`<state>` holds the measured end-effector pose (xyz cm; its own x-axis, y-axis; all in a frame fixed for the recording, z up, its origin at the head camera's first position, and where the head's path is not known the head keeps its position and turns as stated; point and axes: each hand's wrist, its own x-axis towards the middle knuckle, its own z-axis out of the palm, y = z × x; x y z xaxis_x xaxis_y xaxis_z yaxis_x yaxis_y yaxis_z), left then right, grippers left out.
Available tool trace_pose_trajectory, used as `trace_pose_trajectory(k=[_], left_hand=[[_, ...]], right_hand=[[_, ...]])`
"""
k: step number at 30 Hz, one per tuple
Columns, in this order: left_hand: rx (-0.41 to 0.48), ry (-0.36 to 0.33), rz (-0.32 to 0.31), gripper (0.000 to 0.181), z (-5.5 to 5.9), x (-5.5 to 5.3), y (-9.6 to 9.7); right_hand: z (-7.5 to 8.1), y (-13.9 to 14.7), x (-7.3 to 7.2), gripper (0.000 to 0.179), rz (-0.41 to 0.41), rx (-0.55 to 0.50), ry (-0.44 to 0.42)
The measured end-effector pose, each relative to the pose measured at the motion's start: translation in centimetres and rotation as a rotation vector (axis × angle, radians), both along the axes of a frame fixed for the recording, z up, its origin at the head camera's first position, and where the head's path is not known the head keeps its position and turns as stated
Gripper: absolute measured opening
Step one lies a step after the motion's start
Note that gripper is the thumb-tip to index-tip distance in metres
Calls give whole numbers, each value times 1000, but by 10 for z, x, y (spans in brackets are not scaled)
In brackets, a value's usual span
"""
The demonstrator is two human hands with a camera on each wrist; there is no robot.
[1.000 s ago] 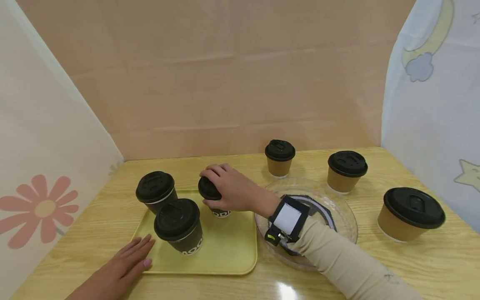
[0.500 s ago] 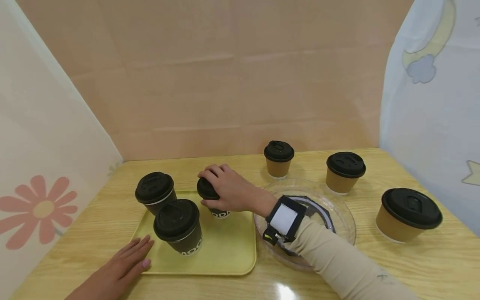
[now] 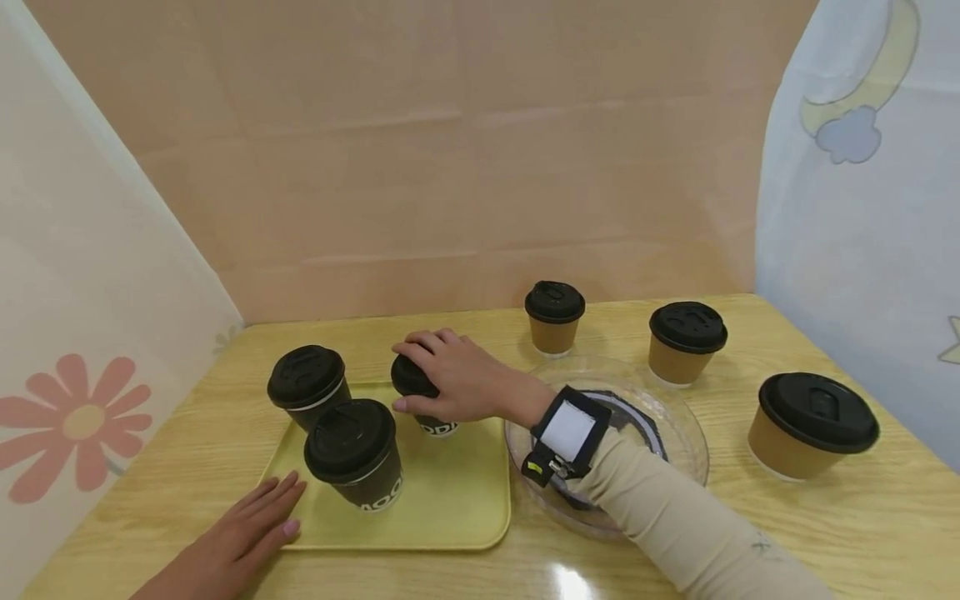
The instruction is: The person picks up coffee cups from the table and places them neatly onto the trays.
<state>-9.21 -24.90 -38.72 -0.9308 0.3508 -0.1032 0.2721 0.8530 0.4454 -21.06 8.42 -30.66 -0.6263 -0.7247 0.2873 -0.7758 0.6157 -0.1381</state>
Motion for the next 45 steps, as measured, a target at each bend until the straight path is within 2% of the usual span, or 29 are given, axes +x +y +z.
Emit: trace_pose_trajectory(k=[5,11,18,26,40,45], left_hand=[[1,25,-6,60,-2,0,0],[-3,30,-3,60,-2,-1,0],[-6,47,-14,60,-2,-1,0],[9,-6,-5,63,0,-1,0],[0,8,-7,62,-1,0,1],[4,7,-6,62,-2,0,1]], right_hand=[[1,0,2,65,-38,21,-15],[1,2,1,71,-50,23,-13],[8,15,-1,80,-54,-39,-8],[19,37,-8,72,-123,-79,21],[18,66,-28,68,-233,-82,118],[15,76,-34,69,-282,-85,107]])
